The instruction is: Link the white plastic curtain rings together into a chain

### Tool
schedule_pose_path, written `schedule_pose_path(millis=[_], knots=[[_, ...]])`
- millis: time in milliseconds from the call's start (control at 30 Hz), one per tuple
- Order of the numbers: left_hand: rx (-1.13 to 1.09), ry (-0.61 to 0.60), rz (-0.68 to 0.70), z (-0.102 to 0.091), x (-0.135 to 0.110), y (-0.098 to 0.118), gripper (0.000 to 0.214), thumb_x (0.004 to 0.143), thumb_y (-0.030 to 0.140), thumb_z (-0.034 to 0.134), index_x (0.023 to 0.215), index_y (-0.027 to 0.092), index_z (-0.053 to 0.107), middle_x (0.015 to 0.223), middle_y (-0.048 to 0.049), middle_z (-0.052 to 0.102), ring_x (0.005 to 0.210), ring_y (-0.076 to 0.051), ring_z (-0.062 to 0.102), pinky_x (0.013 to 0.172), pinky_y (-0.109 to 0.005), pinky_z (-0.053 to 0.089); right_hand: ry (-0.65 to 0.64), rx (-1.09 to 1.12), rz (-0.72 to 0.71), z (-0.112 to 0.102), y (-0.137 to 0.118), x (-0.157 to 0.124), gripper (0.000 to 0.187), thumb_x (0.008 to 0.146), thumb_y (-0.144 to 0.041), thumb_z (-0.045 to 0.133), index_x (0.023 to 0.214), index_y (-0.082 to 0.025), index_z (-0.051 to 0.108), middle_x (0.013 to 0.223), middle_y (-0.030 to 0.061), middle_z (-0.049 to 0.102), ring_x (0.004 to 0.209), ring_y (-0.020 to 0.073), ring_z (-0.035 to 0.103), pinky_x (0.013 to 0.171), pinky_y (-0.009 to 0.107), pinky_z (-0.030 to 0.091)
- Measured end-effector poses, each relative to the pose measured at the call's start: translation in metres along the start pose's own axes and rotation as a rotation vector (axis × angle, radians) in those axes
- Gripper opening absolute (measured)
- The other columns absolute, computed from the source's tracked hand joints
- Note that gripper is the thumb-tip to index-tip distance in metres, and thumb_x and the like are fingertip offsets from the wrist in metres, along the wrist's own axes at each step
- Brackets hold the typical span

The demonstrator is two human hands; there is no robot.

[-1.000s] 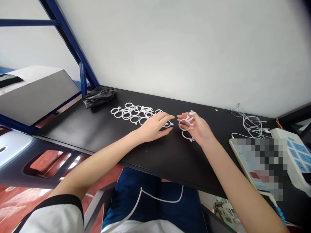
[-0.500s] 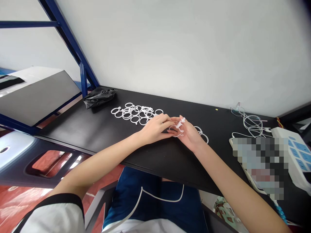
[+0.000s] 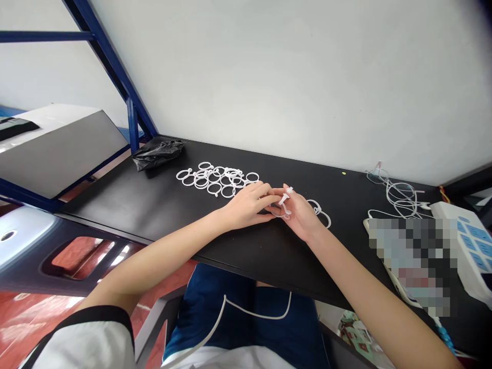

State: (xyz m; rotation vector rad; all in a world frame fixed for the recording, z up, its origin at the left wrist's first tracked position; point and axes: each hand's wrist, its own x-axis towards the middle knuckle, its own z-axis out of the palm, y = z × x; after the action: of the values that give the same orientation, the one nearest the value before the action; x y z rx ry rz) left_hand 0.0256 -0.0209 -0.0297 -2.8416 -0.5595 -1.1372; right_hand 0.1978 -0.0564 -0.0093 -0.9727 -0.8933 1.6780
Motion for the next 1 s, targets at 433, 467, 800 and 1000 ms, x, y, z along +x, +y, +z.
schedule_pose_path(millis=[433,467,800,1000], knots=[[-0.076,-0.045,-0.085,-0.006,0.002,-0.001,0.012,0.094,0.027,0.056,0.093,0.017,0.06,0.089,-0.0066,0.061,0.077,-0.017,0.051,0.073,-0.03,0.047,0.037,-0.031,-0.028,0.0,0.001,0.0,0.033,0.084,-0.05,0.068,0.09,-0.019,0.077,0.09,0.0066,0.075,0.08,0.0193,0.069,0.075,0.033,0.059],[-0.093,-0.056,-0.093,-0.007,0.002,-0.001,0.012,0.095,0.028,0.054,0.094,0.017,0.06,0.09,-0.0068,0.061,0.079,-0.017,0.051,0.074,-0.031,0.047,0.044,-0.033,-0.034,0.0,0.001,0.0,0.033,0.084,-0.051,0.068,0.09,-0.019,0.077,0.092,0.007,0.075,0.083,0.0198,0.069,0.074,0.032,0.058],[-0.196,-0.048,-0.158,-0.013,0.005,0.004,0.02,0.102,0.026,0.041,0.091,0.016,0.054,0.092,-0.0088,0.062,0.083,-0.018,0.053,0.077,-0.033,0.047,0.203,-0.038,-0.062,-0.006,-0.003,0.005,0.039,0.092,-0.051,0.053,0.082,-0.019,0.073,0.09,0.0091,0.074,0.088,0.0207,0.068,0.069,0.029,0.055],[-0.127,-0.046,-0.204,-0.015,0.006,0.003,0.02,0.101,0.024,0.041,0.085,0.018,0.051,0.087,-0.0076,0.062,0.079,-0.018,0.052,0.074,-0.033,0.046,0.378,-0.031,-0.204,-0.014,-0.016,0.005,0.017,0.081,-0.029,0.062,0.081,-0.018,0.075,0.081,0.0039,0.069,0.058,0.0097,0.052,0.042,0.021,0.036]])
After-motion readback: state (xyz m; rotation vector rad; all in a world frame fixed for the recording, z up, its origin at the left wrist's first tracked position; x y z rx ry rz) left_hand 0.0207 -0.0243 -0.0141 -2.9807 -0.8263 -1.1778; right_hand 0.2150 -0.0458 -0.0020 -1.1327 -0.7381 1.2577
